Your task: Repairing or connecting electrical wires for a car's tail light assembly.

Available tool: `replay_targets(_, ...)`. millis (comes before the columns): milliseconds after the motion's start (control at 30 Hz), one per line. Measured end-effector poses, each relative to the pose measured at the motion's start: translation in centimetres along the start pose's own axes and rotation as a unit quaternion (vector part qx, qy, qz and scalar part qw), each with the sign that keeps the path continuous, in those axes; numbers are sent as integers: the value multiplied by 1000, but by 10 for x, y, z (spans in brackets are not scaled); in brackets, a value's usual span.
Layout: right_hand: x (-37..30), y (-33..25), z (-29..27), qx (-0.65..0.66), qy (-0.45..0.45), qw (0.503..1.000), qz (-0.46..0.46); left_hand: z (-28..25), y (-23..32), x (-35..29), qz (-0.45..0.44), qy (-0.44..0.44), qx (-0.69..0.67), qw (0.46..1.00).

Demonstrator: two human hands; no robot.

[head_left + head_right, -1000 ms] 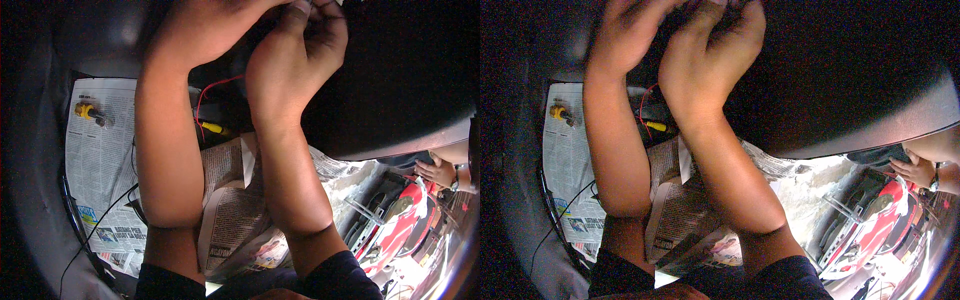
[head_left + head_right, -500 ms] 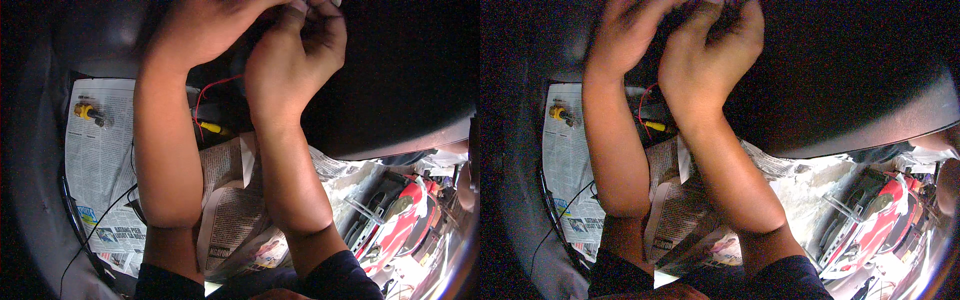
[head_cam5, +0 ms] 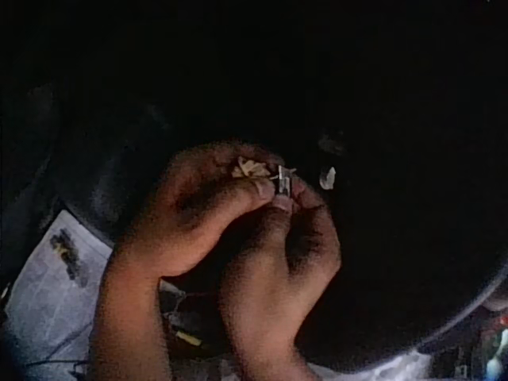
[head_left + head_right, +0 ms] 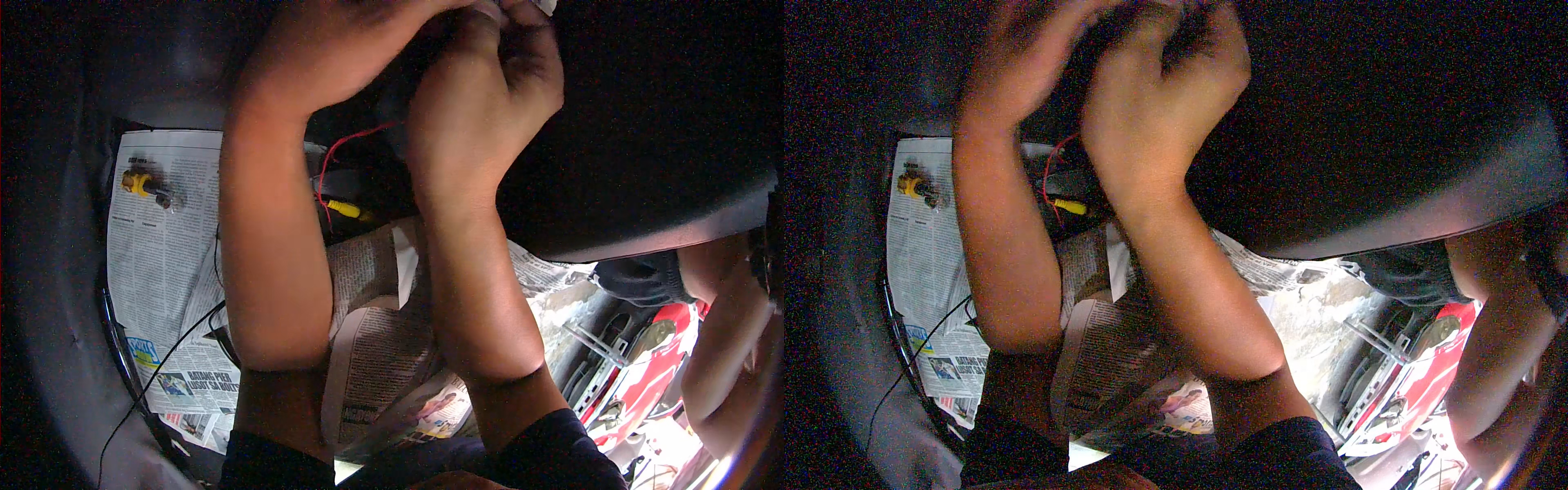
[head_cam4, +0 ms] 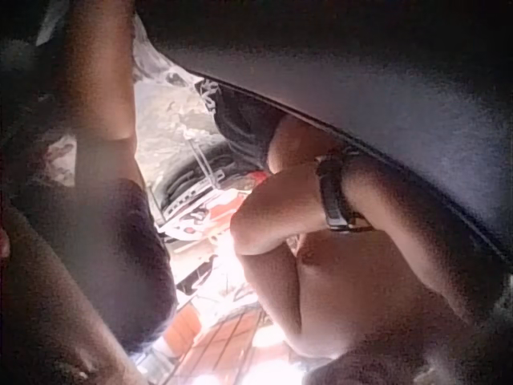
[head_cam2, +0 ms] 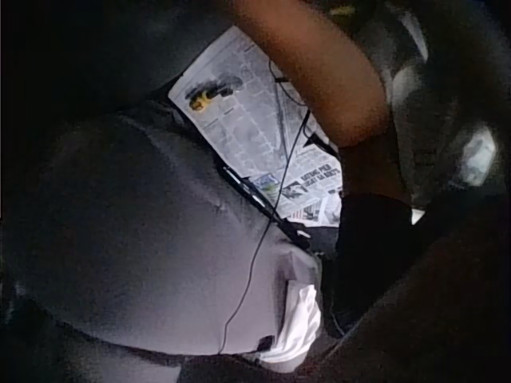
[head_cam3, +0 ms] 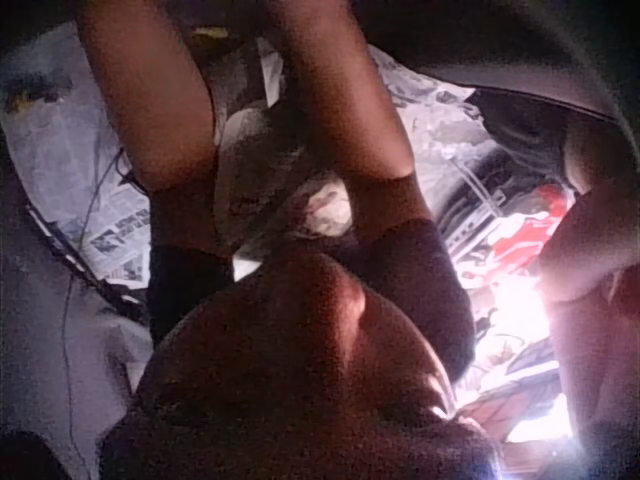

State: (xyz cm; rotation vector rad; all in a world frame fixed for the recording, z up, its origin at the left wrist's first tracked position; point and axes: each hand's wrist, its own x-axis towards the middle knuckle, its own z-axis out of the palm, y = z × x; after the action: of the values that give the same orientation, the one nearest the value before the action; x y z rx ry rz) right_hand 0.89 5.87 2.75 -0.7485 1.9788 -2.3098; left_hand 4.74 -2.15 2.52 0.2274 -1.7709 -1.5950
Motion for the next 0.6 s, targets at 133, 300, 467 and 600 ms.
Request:
replay_targets(133,4,6,-10,84,-55,995,6,-2,2,-1,-7,7,4,1000)
replay_targets(300,1,2,-10,106,-71,991,50,-7,-21,4,7,-3,-30,1000)
replay_targets(467,4,1,-10,105,-49,989,90,-5,-20,5,-5,-3,-32,999)
replay_targets(600,-4,2,-6,93,-36,994,34,0,-18,2,81,28,6,996)
